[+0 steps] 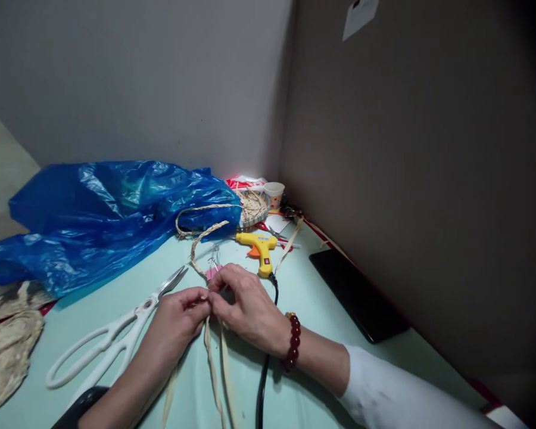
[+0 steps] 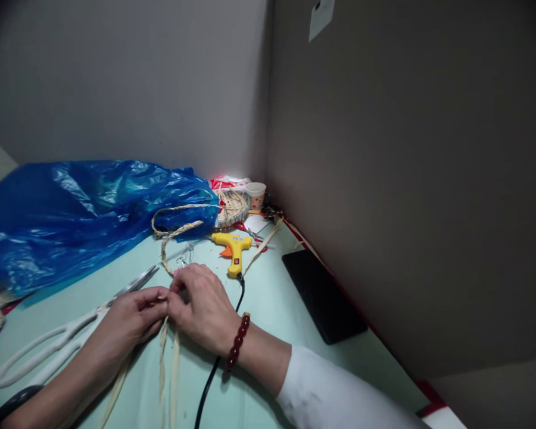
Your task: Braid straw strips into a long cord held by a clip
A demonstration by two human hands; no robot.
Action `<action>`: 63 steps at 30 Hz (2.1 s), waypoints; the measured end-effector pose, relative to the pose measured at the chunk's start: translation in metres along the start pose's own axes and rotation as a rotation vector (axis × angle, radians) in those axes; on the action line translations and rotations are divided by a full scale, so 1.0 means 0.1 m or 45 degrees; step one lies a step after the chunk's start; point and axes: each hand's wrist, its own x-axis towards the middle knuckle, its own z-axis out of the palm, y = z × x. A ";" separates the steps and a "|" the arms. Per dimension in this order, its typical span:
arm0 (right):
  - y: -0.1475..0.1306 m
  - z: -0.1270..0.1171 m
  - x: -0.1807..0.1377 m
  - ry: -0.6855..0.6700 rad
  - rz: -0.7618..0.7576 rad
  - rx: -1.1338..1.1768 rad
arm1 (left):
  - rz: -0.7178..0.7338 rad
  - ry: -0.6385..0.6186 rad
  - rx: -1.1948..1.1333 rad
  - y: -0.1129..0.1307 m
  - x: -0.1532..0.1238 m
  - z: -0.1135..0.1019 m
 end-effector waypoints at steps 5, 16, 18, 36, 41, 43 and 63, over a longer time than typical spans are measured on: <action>0.03 -0.05 0.07 0.069 0.248 0.412 | -0.081 0.022 -0.102 0.07 -0.03 0.03; 0.20 -0.24 0.08 0.107 0.713 0.856 | -0.134 0.052 -0.185 0.12 -0.13 0.01; 0.19 -0.24 0.07 0.084 0.712 0.860 | -0.184 0.030 -0.203 0.12 -0.12 0.00; 0.01 -0.12 -0.02 -0.026 0.573 0.739 | -0.326 0.015 -0.152 0.17 -0.12 -0.04; -0.01 -0.12 -0.04 -0.002 0.541 0.624 | -0.322 0.007 -0.183 0.17 -0.14 -0.02; -0.01 -0.11 -0.05 -0.026 0.543 0.626 | -0.323 0.038 -0.198 0.15 -0.13 -0.01; -0.11 -0.47 0.09 0.062 0.524 1.336 | -0.248 0.172 -0.236 0.17 -0.09 0.05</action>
